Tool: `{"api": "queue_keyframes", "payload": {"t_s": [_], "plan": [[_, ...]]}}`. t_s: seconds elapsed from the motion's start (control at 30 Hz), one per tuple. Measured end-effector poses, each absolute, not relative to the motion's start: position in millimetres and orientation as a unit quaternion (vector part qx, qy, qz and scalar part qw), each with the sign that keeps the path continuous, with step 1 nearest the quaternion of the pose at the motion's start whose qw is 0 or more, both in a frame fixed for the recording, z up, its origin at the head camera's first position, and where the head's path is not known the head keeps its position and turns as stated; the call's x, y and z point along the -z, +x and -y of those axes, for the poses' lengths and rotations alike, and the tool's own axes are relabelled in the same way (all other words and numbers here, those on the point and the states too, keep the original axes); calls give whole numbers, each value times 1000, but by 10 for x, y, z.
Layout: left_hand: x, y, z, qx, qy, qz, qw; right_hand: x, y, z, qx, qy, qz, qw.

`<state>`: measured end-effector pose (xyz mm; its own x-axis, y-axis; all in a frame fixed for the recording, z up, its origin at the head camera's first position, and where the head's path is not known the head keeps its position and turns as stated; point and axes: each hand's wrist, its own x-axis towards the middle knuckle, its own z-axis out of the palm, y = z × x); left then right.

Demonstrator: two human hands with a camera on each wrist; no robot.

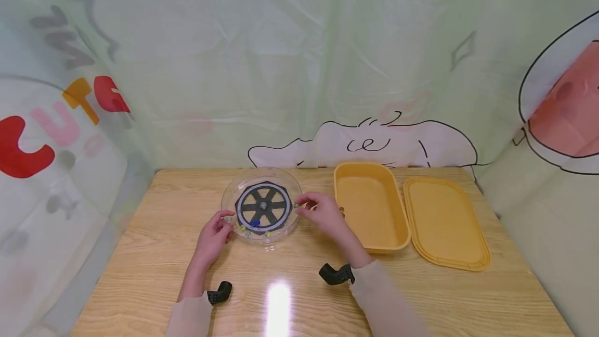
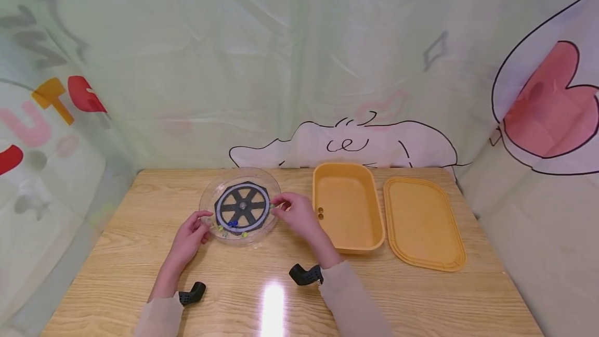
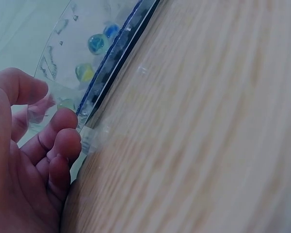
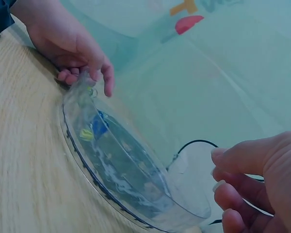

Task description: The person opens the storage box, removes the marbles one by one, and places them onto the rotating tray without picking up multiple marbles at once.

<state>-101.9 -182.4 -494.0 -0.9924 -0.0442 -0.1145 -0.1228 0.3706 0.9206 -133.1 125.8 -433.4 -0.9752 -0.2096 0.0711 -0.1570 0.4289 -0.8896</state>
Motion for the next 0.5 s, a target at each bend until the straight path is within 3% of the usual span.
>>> {"api": "queue_keyframes", "payload": {"t_s": [0.5], "plan": [[5041,-1053,1853,-567,-41,-822,19,4396,-1347,-1045,542,-89,-835,17]]}}
